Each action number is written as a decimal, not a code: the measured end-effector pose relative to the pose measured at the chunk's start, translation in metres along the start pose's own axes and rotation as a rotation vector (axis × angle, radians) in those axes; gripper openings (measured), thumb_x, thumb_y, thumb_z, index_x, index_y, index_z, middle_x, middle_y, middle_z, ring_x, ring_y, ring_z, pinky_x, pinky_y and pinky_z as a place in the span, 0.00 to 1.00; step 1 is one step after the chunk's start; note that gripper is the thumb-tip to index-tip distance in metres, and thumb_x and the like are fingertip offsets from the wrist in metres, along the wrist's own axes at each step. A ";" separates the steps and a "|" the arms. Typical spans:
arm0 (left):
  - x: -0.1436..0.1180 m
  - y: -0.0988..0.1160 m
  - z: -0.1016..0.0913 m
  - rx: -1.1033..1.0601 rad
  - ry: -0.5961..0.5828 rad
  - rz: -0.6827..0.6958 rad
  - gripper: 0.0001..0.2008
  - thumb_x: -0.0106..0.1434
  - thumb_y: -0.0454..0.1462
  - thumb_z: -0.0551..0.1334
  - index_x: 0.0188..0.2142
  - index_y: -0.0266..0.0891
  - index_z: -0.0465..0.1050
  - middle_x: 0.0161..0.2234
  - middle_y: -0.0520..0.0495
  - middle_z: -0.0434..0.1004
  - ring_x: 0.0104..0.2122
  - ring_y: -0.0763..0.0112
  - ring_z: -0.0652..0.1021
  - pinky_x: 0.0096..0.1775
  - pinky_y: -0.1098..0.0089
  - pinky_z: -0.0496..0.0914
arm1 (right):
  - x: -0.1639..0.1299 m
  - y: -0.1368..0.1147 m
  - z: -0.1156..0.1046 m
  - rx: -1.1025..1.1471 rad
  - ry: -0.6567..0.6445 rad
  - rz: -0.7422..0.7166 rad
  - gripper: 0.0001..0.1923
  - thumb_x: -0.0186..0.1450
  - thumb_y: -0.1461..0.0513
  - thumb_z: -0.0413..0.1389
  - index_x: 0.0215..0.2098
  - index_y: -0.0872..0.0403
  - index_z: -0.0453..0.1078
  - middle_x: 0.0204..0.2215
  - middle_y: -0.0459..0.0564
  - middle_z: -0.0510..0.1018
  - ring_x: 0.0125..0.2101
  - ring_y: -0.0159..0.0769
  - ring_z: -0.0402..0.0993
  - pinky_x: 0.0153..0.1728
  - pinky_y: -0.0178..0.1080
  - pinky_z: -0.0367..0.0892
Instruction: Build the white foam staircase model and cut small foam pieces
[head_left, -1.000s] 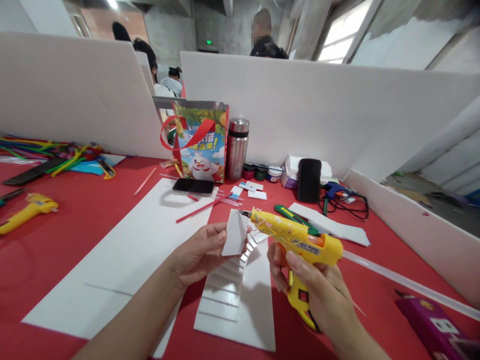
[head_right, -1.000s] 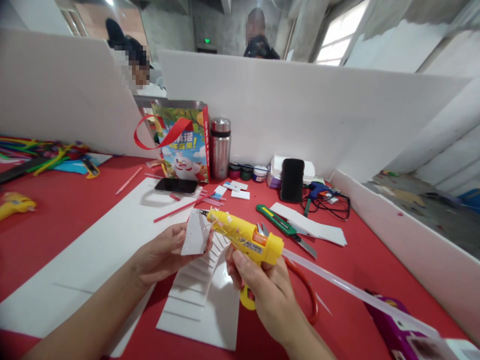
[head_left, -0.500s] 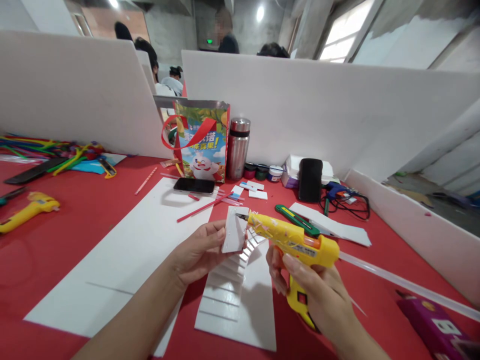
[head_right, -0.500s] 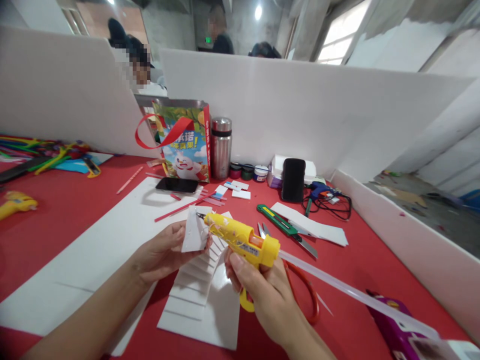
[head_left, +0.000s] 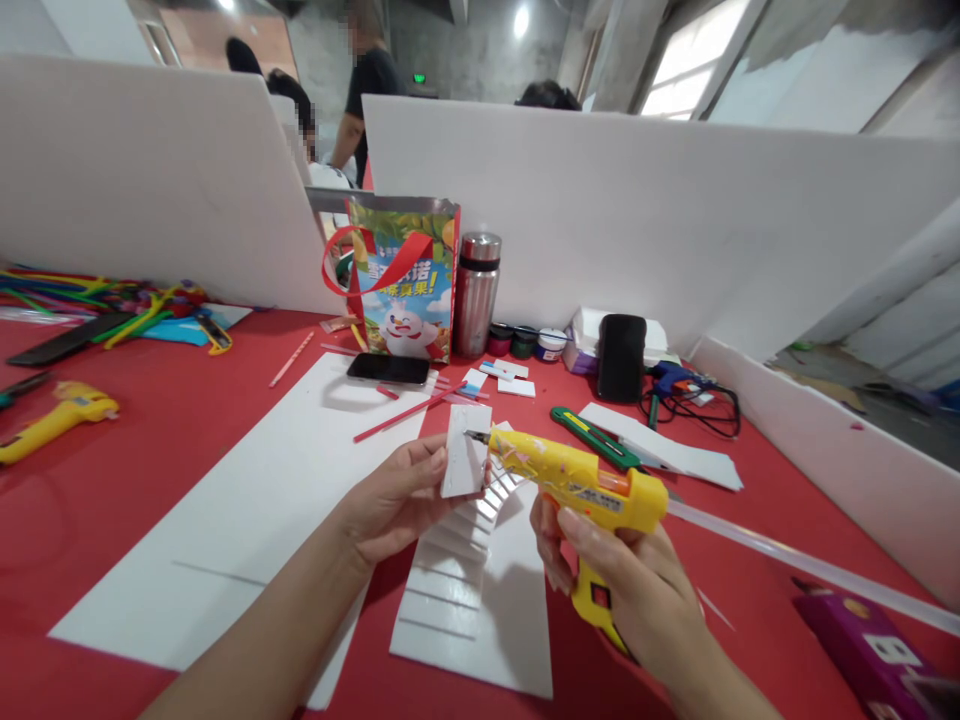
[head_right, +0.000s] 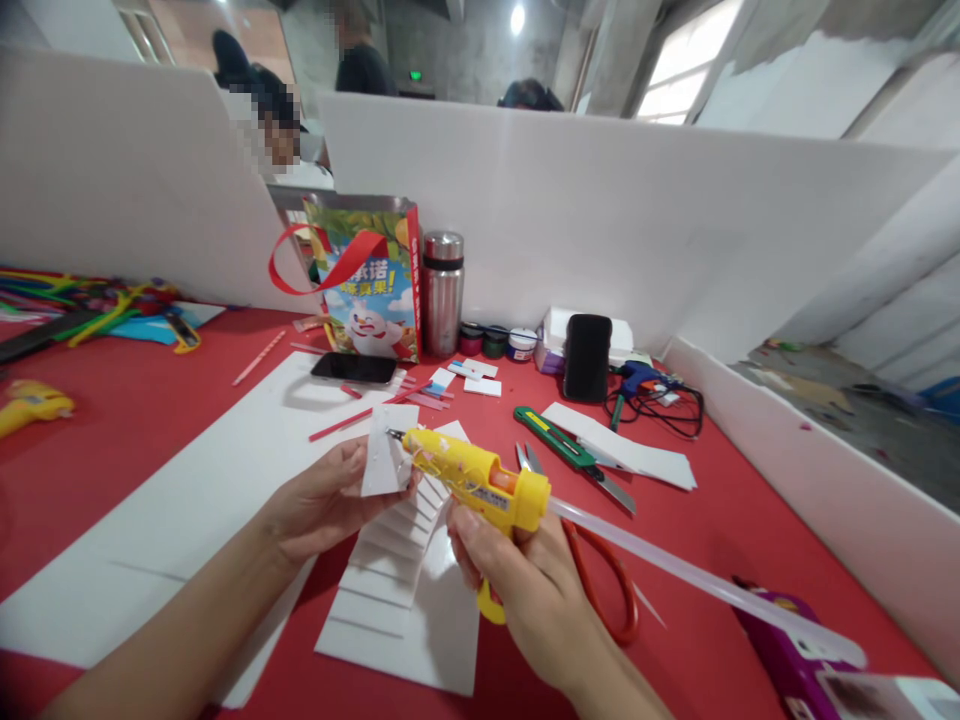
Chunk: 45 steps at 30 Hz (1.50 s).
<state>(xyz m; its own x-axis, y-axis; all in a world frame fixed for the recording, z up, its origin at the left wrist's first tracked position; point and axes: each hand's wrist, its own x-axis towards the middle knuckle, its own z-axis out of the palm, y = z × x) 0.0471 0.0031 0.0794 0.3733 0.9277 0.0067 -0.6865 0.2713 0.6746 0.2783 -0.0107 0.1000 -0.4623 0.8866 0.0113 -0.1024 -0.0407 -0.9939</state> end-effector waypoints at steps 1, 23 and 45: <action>0.000 0.000 0.000 -0.001 -0.003 0.005 0.16 0.60 0.41 0.73 0.44 0.33 0.81 0.40 0.43 0.84 0.39 0.70 0.81 0.48 0.71 0.75 | 0.000 0.000 0.000 -0.006 0.000 0.003 0.16 0.72 0.52 0.54 0.32 0.54 0.69 0.26 0.45 0.67 0.24 0.30 0.61 0.25 0.37 0.60; 0.002 0.001 0.000 -0.055 0.073 0.057 0.19 0.58 0.40 0.74 0.47 0.33 0.81 0.40 0.42 0.84 0.39 0.68 0.81 0.46 0.70 0.76 | -0.002 -0.004 -0.001 -0.165 -0.101 0.073 0.22 0.73 0.49 0.51 0.26 0.53 0.63 0.22 0.43 0.64 0.24 0.30 0.61 0.26 0.37 0.57; 0.002 0.003 -0.002 -0.104 0.154 0.118 0.15 0.56 0.37 0.75 0.43 0.33 0.81 0.40 0.43 0.84 0.39 0.67 0.81 0.44 0.69 0.77 | -0.003 -0.005 0.001 -0.251 -0.109 0.107 0.24 0.72 0.47 0.51 0.24 0.52 0.61 0.20 0.42 0.64 0.22 0.30 0.60 0.24 0.36 0.56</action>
<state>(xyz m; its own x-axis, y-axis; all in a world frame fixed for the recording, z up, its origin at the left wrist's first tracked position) 0.0445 0.0067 0.0800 0.1929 0.9805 -0.0370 -0.7834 0.1766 0.5959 0.2792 -0.0135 0.1046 -0.5519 0.8282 -0.0972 0.1670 -0.0044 -0.9859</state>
